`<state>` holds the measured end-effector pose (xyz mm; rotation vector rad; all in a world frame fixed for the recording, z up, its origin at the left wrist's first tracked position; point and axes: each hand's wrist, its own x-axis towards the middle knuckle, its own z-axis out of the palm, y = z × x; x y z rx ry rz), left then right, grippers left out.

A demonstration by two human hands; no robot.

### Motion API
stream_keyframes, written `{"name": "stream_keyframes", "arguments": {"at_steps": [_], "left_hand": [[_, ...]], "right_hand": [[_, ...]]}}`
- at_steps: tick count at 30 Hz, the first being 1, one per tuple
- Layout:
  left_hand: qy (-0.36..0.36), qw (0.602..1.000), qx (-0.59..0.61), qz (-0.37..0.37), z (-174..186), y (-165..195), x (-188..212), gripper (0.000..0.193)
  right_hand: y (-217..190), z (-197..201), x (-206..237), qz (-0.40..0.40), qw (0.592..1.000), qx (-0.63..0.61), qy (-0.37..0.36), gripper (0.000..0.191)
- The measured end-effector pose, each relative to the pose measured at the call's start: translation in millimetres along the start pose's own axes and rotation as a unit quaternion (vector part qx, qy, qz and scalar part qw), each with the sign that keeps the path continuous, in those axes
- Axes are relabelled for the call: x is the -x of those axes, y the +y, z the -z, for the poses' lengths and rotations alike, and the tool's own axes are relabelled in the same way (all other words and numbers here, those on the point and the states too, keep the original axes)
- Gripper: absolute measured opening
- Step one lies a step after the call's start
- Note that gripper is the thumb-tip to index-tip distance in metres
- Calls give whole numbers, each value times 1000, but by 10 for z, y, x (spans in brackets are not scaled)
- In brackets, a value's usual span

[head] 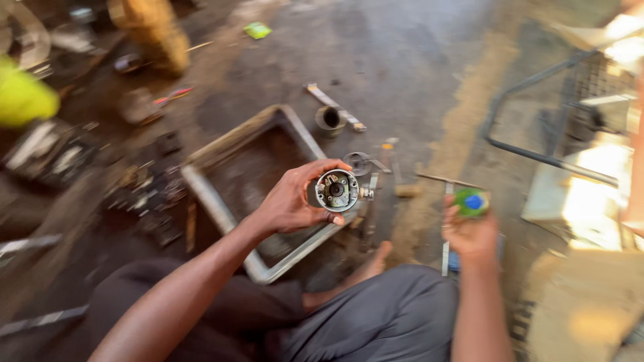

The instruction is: The person sits on the floor of a repair workshop cleaning small metal engine components. They scrape and pick at a cylindrical metal part with a small pointed tool, place parts in a metal tray, and repeatedly pour green liquid from a plastic bottle over the parts to rinse them, shaking and turning the parts as liquid drains into the tray.

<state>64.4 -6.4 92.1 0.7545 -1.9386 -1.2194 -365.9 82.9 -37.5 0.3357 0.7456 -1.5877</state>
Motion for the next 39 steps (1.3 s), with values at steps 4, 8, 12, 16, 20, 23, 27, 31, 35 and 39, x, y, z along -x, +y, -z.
{"name": "stream_keyframes", "arguments": {"at_steps": [4, 8, 12, 16, 20, 23, 27, 31, 35, 39], "left_hand": [[50, 998, 1, 43, 276, -46, 440, 79], [111, 991, 25, 66, 305, -369, 583, 81], [146, 983, -47, 98, 257, -705, 529, 83], [164, 977, -80, 106, 238, -887, 454, 81], [175, 973, -129, 70, 257, -952, 432, 84], [162, 969, -171, 69, 241, -940, 419, 85], [165, 965, -195, 56, 228, -871, 418, 87], [150, 968, -194, 57, 218, -818, 419, 88], [139, 973, -179, 50, 204, -819, 421, 94], [131, 974, -170, 64, 174, -822, 421, 95]], "right_hand": [[85, -538, 238, 61, 989, 28, -131, 49], [488, -1171, 558, 127, 956, 196, -175, 49], [1069, -1703, 730, 225, 894, 299, -247, 54], [1775, -1906, 740, 352, 800, 402, -273, 59], [2180, -1872, 827, 426, 671, 545, -267, 54], [2313, -1817, 870, 407, 680, 547, -270, 61], [2365, -1777, 901, 401, 697, 537, -254, 54], [2340, -1753, 932, 408, 708, 516, -258, 56], [2296, -1725, 931, 416, 733, 463, -275, 54], [2279, -1695, 929, 417, 727, 471, -275, 49]]}}
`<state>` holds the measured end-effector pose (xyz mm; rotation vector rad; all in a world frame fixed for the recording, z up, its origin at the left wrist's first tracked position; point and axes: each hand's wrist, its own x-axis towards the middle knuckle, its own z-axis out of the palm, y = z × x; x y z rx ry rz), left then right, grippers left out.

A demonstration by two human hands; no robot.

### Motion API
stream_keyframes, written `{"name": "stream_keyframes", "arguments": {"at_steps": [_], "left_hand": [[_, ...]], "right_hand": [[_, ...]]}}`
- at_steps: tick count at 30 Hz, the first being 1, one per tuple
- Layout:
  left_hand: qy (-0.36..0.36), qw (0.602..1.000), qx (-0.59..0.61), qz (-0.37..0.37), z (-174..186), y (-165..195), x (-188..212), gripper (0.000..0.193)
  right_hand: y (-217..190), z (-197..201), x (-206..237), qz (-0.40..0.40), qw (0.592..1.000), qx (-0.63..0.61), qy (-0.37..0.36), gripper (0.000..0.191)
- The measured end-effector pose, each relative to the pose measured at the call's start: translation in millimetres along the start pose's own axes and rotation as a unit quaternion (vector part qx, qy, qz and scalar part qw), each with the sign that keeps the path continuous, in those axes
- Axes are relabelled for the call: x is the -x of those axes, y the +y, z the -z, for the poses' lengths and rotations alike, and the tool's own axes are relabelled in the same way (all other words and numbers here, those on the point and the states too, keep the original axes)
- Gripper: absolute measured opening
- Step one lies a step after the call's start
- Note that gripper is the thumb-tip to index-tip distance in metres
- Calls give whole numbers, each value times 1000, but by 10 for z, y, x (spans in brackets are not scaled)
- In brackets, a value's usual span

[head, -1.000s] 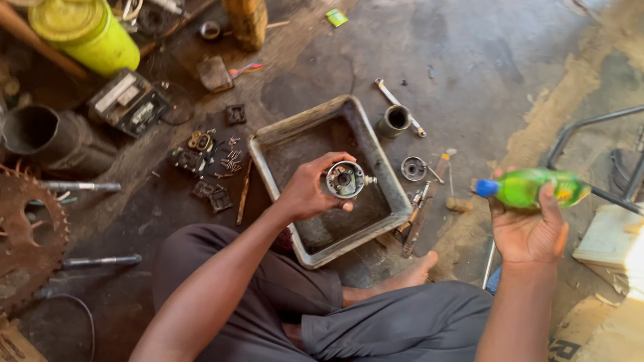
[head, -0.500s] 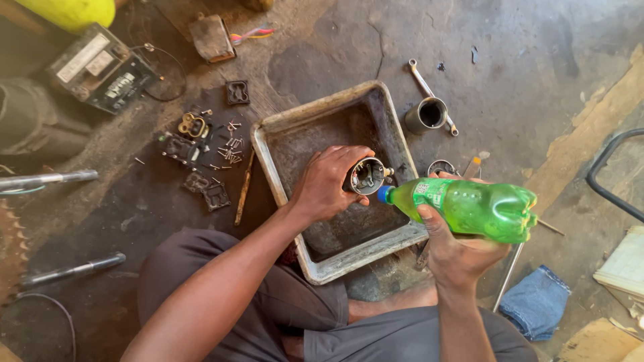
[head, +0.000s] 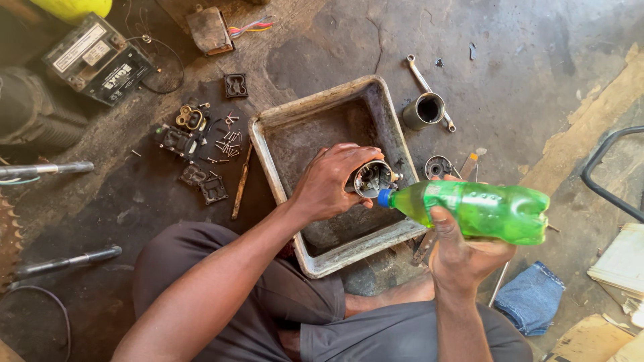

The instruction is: The person sits on the floor of a repair workshop cleaning small metal engine components. They scrape and pick at a cylindrical metal part with a small pointed tool, place parts in a metal tray, and repeatedly pour green liquid from a plastic bottle over the parts to rinse them, shaking and turning the parts as liquid drains into the tray.

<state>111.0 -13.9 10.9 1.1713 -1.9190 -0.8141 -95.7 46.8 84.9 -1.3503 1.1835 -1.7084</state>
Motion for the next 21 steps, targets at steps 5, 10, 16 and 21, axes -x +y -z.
{"name": "stream_keyframes", "arguments": {"at_steps": [5, 10, 16, 21], "left_hand": [[2, 1000, 7, -1, 12, 4, 3, 94], [1, 1000, -1, -8, 18, 11, 0, 94], [1, 1000, 6, -16, 19, 32, 0, 93], [4, 1000, 2, -18, 30, 47, -1, 91]], "right_hand": [[7, -5, -16, -7, 1000, -2, 14, 53], [17, -12, -36, 4, 999, -35, 18, 50], [21, -5, -31, 1, 999, -38, 16, 44], [17, -16, -30, -2, 999, -46, 20, 48]]}}
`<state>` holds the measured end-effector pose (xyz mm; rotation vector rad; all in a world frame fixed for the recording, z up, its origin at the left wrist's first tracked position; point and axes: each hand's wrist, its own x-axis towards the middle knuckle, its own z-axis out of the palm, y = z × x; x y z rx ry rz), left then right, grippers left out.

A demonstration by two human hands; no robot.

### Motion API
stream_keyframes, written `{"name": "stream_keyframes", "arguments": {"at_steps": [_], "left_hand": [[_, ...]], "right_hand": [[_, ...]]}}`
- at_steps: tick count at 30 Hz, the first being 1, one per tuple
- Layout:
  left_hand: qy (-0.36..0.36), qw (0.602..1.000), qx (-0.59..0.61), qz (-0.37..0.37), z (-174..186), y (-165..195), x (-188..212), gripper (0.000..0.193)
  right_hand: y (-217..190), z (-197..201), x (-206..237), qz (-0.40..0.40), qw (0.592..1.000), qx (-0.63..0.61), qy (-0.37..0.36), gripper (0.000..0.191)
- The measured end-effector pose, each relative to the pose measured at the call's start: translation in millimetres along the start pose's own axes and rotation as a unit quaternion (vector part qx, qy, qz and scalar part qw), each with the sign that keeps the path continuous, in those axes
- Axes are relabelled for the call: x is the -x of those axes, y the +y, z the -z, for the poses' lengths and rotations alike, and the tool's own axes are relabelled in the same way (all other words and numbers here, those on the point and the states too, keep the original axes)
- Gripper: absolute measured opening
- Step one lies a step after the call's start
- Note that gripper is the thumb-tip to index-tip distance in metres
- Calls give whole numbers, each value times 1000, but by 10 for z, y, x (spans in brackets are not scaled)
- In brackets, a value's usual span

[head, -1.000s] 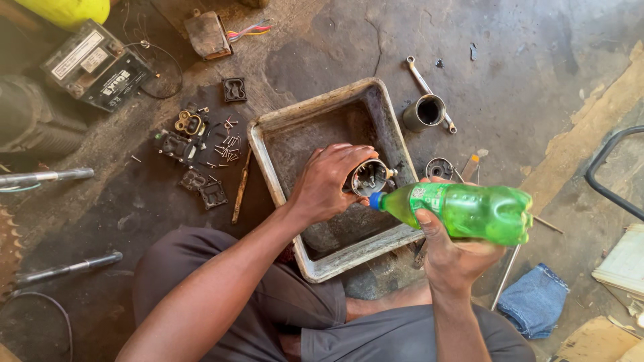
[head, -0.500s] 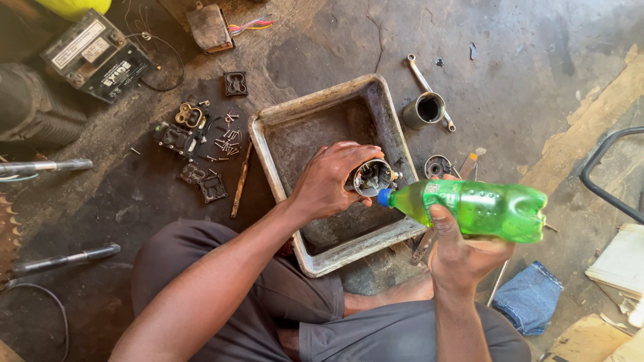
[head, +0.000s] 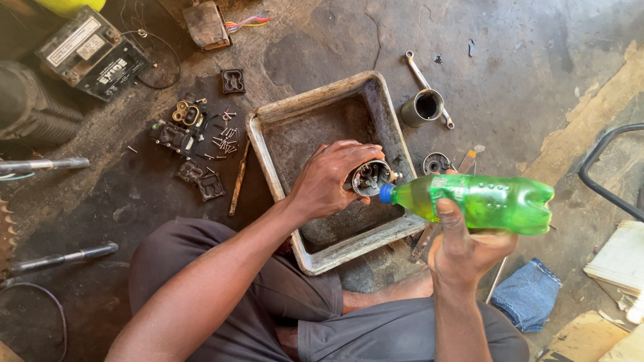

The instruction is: The person sits on the floor of a repair workshop cleaning small metal engine components. They scrape and pick at a cylindrical metal part with a small pointed tool, place parts in a metal tray, and repeatedly pour green liquid from a plastic bottle over the parts to rinse them, shaking and turning the parts as liquid drains into the tray.

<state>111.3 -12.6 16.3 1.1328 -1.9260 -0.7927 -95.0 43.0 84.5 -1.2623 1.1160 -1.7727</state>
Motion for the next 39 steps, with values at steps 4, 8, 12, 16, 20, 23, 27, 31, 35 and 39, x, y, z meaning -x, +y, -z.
{"name": "stream_keyframes", "arguments": {"at_steps": [4, 8, 12, 16, 20, 23, 27, 31, 35, 39], "left_hand": [[8, 1000, -2, -8, 2, 5, -5, 89], [3, 1000, 13, -1, 5, 9, -12, 92], [-9, 1000, 19, 8, 11, 20, 2, 92], [4, 1000, 9, -13, -5, 38, -1, 93], [12, 1000, -3, -25, 2, 46, 12, 92], [14, 999, -1, -34, 6, 57, 17, 92], [6, 999, -8, -36, 4, 69, 12, 92], [10, 999, 3, -43, 17, 67, 11, 93], [13, 999, 5, -39, 17, 85, 13, 93], [11, 999, 21, -30, 21, 109, 6, 91]], "right_hand": [[-22, -10, -13, 0, 1000, 5, -3, 43], [-42, -49, -19, 8, 1000, 2, 10, 52], [-66, -51, -31, 4, 1000, 14, 8, 49], [-66, -20, -33, -6, 1000, 17, -1, 46], [-54, 15, -37, -20, 1000, 18, -5, 37], [-35, 13, -33, -21, 1000, 13, -1, 40], [-25, 25, -47, -20, 1000, 9, 4, 37], [-12, 37, -41, -23, 1000, 8, 7, 43], [-18, 64, -57, -18, 999, 25, 9, 35], [-49, 75, -89, -5, 1000, 11, 18, 36]]}}
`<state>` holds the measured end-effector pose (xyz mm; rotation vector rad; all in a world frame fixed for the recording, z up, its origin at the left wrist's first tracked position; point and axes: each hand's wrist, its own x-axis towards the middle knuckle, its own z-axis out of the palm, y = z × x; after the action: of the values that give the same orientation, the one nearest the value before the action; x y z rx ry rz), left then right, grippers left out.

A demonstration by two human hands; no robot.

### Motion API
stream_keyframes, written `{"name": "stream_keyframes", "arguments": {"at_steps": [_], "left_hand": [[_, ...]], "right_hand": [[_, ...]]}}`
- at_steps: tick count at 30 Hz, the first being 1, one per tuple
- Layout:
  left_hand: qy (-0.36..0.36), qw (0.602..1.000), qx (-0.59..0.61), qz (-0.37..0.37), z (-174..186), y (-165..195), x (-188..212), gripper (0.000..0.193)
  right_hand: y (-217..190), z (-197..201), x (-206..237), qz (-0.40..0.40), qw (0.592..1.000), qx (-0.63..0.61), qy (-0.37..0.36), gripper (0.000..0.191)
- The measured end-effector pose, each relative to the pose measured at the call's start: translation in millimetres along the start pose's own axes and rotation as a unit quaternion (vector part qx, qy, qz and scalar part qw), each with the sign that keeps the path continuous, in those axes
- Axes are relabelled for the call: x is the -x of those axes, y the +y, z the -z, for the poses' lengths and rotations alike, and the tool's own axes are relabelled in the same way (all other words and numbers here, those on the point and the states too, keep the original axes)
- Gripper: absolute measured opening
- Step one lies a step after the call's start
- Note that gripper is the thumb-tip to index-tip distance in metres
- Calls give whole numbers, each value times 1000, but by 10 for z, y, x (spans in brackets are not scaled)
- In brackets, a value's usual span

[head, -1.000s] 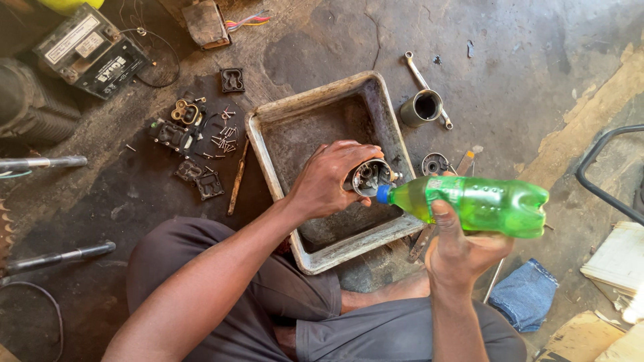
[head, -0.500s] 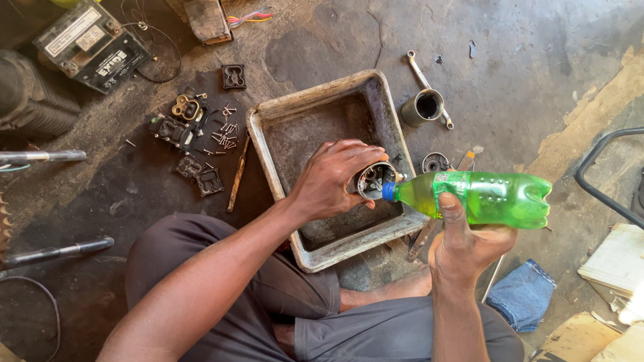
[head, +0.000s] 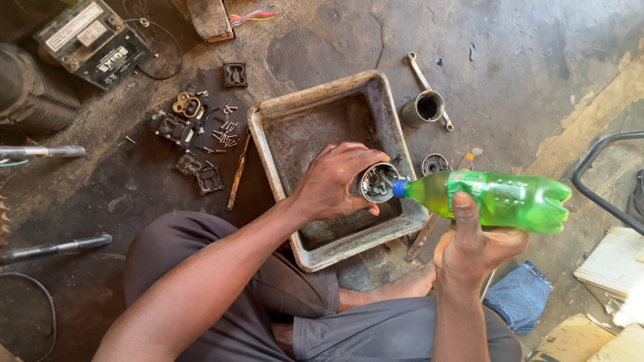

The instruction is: The person sits on the floor of a repair workshop cleaning small metal engine components. They scrape and pick at a cylindrical metal part with a small pointed tool, place parts in a metal tray, and repeatedly pour green liquid from a plastic bottle over the parts to rinse them, shaking and turning the parts as liquid drains into the tray.

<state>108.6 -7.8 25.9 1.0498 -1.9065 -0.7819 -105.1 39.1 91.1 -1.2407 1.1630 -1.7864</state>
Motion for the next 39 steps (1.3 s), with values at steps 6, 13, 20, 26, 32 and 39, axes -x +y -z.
{"name": "stream_keyframes", "arguments": {"at_steps": [6, 13, 20, 26, 32, 39], "left_hand": [[-7, 1000, 18, 7, 6, 31, 7, 89], [-3, 998, 65, -12, -23, 4, 19, 88], [-22, 995, 100, -9, -74, -26, 28, 87], [-19, 992, 121, -16, -91, -70, 18, 83], [-26, 992, 120, -5, -78, -97, 13, 83], [-33, 992, 120, 2, -49, -90, 2, 85]], "right_hand": [[-60, -29, 7, 24, 999, 28, -3, 38], [-21, -55, 21, 27, 1000, 12, -4, 40], [-62, -58, 21, 6, 1000, 6, 0, 35], [-79, -78, 72, -3, 1000, -8, -14, 35], [-109, -73, 105, -19, 1000, -8, -15, 35], [-142, -126, 100, -22, 999, -23, -22, 33]]}}
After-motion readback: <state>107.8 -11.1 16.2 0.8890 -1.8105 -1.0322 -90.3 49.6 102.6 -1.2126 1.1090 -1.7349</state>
